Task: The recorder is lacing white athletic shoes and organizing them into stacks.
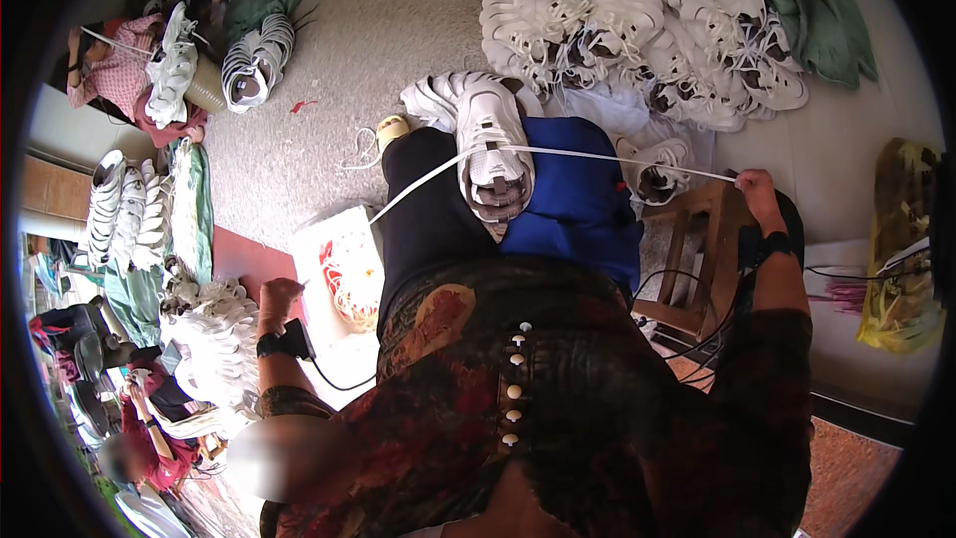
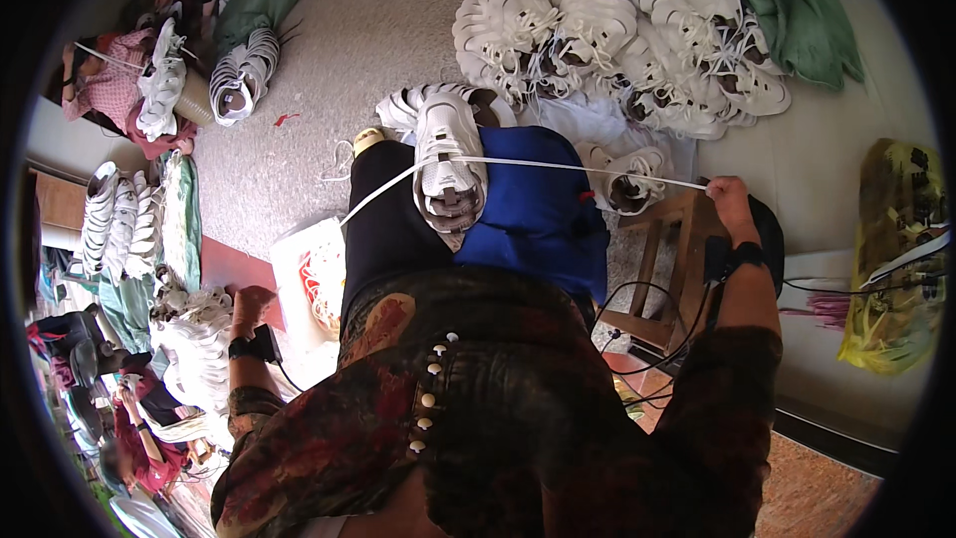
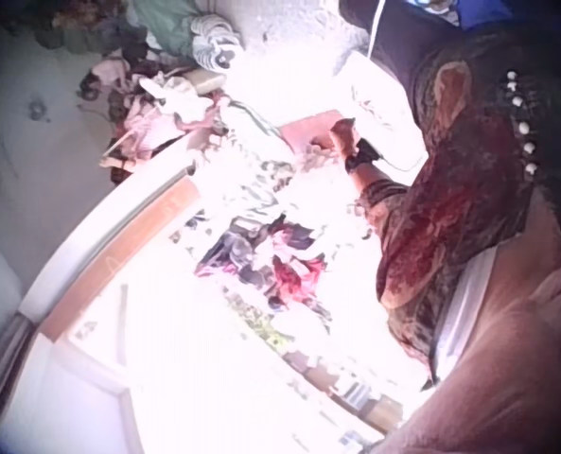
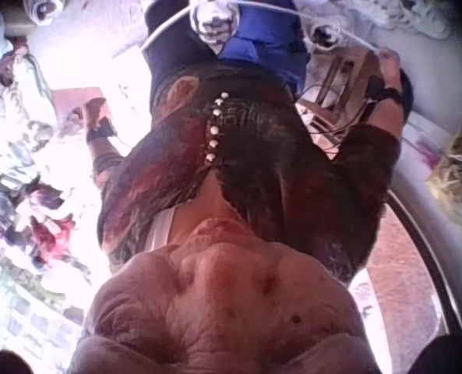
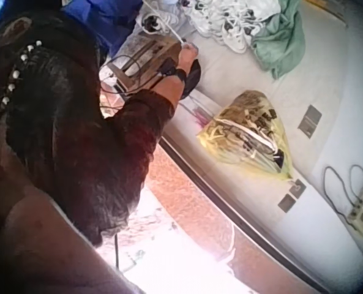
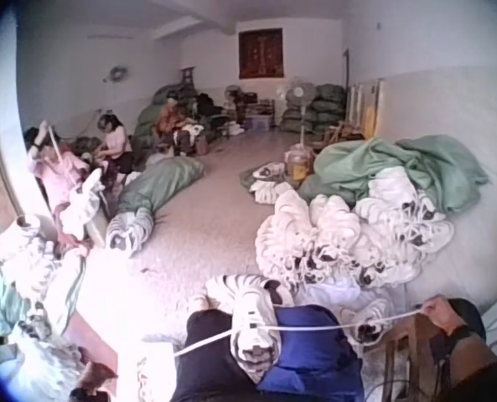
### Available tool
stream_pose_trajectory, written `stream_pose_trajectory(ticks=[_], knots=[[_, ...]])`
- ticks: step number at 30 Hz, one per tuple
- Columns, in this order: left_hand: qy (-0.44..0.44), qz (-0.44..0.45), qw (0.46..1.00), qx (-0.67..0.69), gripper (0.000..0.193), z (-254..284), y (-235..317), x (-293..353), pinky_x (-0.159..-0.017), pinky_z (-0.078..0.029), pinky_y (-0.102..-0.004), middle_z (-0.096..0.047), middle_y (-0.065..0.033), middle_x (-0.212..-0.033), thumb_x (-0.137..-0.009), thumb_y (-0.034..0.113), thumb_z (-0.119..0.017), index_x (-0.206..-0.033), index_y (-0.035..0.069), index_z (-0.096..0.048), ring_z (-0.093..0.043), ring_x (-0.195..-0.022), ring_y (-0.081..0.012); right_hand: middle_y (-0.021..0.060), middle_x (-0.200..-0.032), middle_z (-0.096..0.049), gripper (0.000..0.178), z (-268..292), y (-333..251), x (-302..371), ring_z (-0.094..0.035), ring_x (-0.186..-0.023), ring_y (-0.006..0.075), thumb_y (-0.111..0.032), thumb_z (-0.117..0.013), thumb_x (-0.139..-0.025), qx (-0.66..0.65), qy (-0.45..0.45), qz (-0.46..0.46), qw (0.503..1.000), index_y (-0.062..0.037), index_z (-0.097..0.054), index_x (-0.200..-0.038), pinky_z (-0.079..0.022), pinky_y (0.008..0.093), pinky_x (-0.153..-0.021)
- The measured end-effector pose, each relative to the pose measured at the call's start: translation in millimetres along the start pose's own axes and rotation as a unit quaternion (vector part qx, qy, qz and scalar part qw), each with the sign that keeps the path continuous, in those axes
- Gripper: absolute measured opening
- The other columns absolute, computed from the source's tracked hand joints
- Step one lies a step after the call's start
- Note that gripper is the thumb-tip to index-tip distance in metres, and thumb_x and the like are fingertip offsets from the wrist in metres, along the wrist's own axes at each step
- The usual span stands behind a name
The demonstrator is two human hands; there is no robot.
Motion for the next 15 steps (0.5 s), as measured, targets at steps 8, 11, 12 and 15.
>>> stream_pose_trajectory(ticks=[8, 11, 12, 15], knots=[[-0.057, 0.130, 0.850, 0.508, 0.017, 15.7, 160.2, -44.4, -0.045, -0.036, -0.0218, -0.053, -0.0010, -0.058, -0.076, 0.017, -0.067, -0.070, 0.002, -0.061, -0.047, -0.051, -0.0075, 0.0012, -0.055, -0.050, 0.013, -103.0, -140.7, 4.7, -0.044, -0.044, 0.0085, -0.013, -0.060, -0.078, -0.296, -0.265, -0.029, 0.917, -0.0031, -0.058, -0.070, -0.032, 0.0233, -0.040], [-0.169, 0.039, 0.787, 0.593, 0.011, 27.5, 280.2, -60.9, -0.047, -0.036, -0.0177, -0.060, -0.0033, -0.068, -0.079, 0.014, -0.064, -0.077, 0.003, -0.060, -0.049, -0.052, -0.0067, 0.0072, -0.061, -0.059, 0.017, -167.5, -258.9, 15.3, -0.059, -0.056, 0.0141, -0.010, -0.058, -0.080, -0.336, -0.406, 0.098, 0.844, -0.0030, -0.054, -0.065, -0.044, 0.0223, -0.049], [-0.203, 0.000, 0.800, 0.565, 0.009, 31.1, 311.8, -70.6, -0.048, -0.038, -0.0173, -0.061, -0.0034, -0.070, -0.079, 0.012, -0.064, -0.076, 0.004, -0.061, -0.049, -0.053, -0.0064, 0.0065, -0.060, -0.058, 0.016, -191.4, -270.9, 7.7, -0.057, -0.055, 0.0128, -0.008, -0.059, -0.078, -0.355, -0.371, 0.130, 0.848, -0.0022, -0.054, -0.063, -0.043, 0.0232, -0.050], [-0.200, -0.091, 0.829, 0.515, 0.007, 24.5, 351.2, -112.6, -0.050, -0.040, -0.0177, -0.060, 0.0003, -0.071, -0.078, 0.009, -0.065, -0.074, 0.005, -0.061, -0.049, -0.056, -0.0048, 0.0046, -0.056, -0.053, 0.016, -215.3, -318.6, -9.8, -0.049, -0.053, 0.0093, -0.002, -0.064, -0.070, -0.239, -0.215, 0.221, 0.921, 0.0004, -0.053, -0.060, -0.040, 0.0253, -0.051]])
Point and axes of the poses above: each hand's wrist, its own x-axis away from the middle knuckle, its own z-axis out of the back of the hand, y = z × x, the point moved 7 cm from there along -x, towards the middle knuckle
